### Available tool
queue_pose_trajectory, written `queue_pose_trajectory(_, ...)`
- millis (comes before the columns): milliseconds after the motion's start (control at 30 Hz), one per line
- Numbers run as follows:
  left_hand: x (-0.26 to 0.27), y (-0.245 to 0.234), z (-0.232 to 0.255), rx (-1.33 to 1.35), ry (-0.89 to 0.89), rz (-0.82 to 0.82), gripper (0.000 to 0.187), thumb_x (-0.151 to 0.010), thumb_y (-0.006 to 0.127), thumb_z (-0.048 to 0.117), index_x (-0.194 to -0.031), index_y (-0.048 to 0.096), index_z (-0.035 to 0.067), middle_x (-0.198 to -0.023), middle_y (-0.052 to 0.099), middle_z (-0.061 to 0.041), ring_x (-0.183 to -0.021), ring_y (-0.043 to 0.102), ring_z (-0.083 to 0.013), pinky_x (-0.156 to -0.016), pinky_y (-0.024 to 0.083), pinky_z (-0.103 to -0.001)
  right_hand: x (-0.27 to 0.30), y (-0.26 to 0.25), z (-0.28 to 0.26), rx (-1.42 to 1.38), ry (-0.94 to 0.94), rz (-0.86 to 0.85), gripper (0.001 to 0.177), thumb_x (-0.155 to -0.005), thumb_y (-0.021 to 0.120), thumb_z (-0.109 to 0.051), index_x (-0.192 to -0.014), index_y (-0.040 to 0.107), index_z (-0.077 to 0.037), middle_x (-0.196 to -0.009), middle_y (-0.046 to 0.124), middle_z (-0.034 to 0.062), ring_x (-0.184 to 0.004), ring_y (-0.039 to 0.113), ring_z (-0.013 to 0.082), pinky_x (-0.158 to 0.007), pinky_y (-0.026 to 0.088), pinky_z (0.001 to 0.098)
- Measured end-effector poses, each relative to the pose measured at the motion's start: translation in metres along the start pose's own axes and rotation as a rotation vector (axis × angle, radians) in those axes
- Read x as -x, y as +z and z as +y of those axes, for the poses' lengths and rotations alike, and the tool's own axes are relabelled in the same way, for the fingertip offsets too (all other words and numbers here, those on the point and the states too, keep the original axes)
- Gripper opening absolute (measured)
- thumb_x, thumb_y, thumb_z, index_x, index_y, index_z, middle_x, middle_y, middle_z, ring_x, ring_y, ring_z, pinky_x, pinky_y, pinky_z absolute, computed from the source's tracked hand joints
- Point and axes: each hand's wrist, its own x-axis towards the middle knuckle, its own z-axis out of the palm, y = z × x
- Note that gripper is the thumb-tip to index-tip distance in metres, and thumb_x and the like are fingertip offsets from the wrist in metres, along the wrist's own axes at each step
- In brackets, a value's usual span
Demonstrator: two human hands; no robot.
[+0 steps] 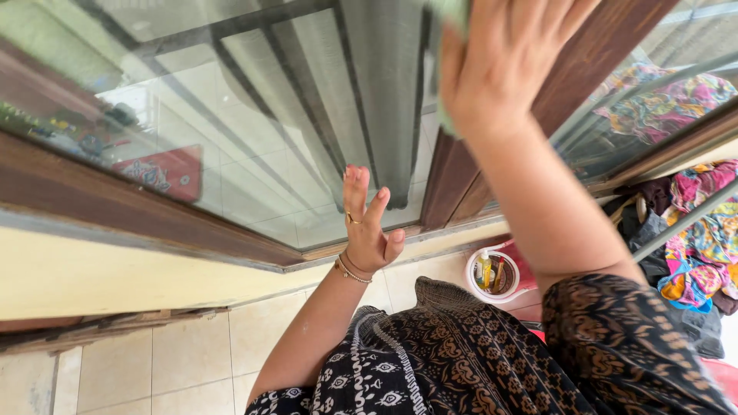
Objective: The person wipes a glass window with a cloth, using a circular motion to clean the surface.
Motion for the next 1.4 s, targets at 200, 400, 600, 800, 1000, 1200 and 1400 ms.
queue_pose_trajectory(200, -0.048, 0.024, -0.005, 0.008, 0.140, -0.054, 0.058, -0.112, 0.039, 0.050, -0.160, 0.038, 0.017, -0.170, 0.024, -0.016, -0.162, 0.018, -0.0380, -0.131, 0.017, -0.054, 0.175, 0.139, 0.060, -0.042, -0.122, 0.279, 0.059, -0.109, 0.061, -0.030, -0.158, 0.037, -0.005, -0.170, 0.021, 0.0264, -0.159, 0.016, 0.0517, -0.128, 0.002, 0.0712)
queue_pose_trajectory(400, -0.090, 0.059, -0.006, -0.010, 0.261, -0.161, 0.055, -0.113, 0.039, 0.051, -0.155, 0.048, 0.018, -0.167, 0.030, -0.017, -0.161, 0.020, -0.0385, -0.135, 0.015, -0.056, 0.368, 0.202, 0.107, -0.052, -0.017, -0.091, 0.065, -0.097, 0.065, -0.029, -0.152, 0.044, -0.002, -0.165, 0.029, 0.0296, -0.155, 0.022, 0.0540, -0.125, 0.015, 0.0722)
queue_pose_trajectory(600, -0.122, 0.091, -0.001, -0.021, 0.312, -0.156, 0.054, -0.113, 0.036, 0.051, -0.154, 0.050, 0.021, -0.167, 0.030, -0.015, -0.161, 0.017, -0.0371, -0.132, 0.008, -0.052, 0.237, 0.161, 0.085, -0.115, 0.064, 0.286, 0.063, -0.110, 0.047, -0.031, -0.164, 0.026, -0.006, -0.171, 0.019, 0.0215, -0.160, 0.015, 0.0523, -0.130, 0.010, 0.0714)
queue_pose_trajectory(800, -0.137, 0.109, -0.006, -0.045, 0.335, -0.041, 0.055, -0.113, 0.032, 0.051, -0.152, 0.051, 0.018, -0.167, 0.030, -0.015, -0.161, 0.015, -0.0374, -0.130, 0.003, -0.052, 0.029, 0.033, 0.057, -0.083, 0.209, 0.431, 0.062, -0.111, 0.056, -0.044, -0.158, 0.037, -0.008, -0.166, 0.028, 0.0204, -0.154, 0.023, 0.0448, -0.129, 0.011, 0.0570)
queue_pose_trajectory(1000, -0.135, 0.117, -0.009, -0.090, 0.388, 0.016, 0.051, -0.112, 0.037, 0.048, -0.151, 0.054, 0.019, -0.165, 0.033, -0.014, -0.160, 0.016, -0.0364, -0.133, 0.003, -0.055, 0.004, 0.027, 0.056, -0.190, 0.477, 0.405, 0.061, -0.105, 0.052, -0.048, -0.150, 0.041, -0.008, -0.158, 0.038, 0.0191, -0.155, 0.032, 0.0406, -0.127, 0.020, 0.0494)
queue_pose_trajectory(1200, -0.138, 0.118, -0.007, -0.110, 0.412, 0.028, 0.045, -0.110, 0.041, 0.042, -0.146, 0.061, 0.025, -0.160, 0.042, -0.010, -0.158, 0.021, -0.0335, -0.132, 0.000, -0.054, 0.167, 0.133, 0.087, -0.240, 0.452, 0.565, 0.070, -0.108, 0.043, -0.048, -0.163, 0.029, -0.008, -0.173, 0.023, 0.0150, -0.165, 0.015, 0.0379, -0.133, 0.008, 0.0523)
queue_pose_trajectory(1400, -0.141, 0.113, -0.008, -0.107, 0.454, -0.018, 0.041, -0.111, 0.043, 0.039, -0.144, 0.063, 0.025, -0.157, 0.049, -0.005, -0.157, 0.025, -0.0310, -0.131, -0.003, -0.055, 0.285, 0.211, 0.089, -0.802, 0.858, 0.645, 0.079, -0.109, 0.042, -0.051, -0.164, 0.015, -0.001, -0.171, 0.023, 0.0173, -0.159, 0.025, 0.0331, -0.130, 0.020, 0.0438)
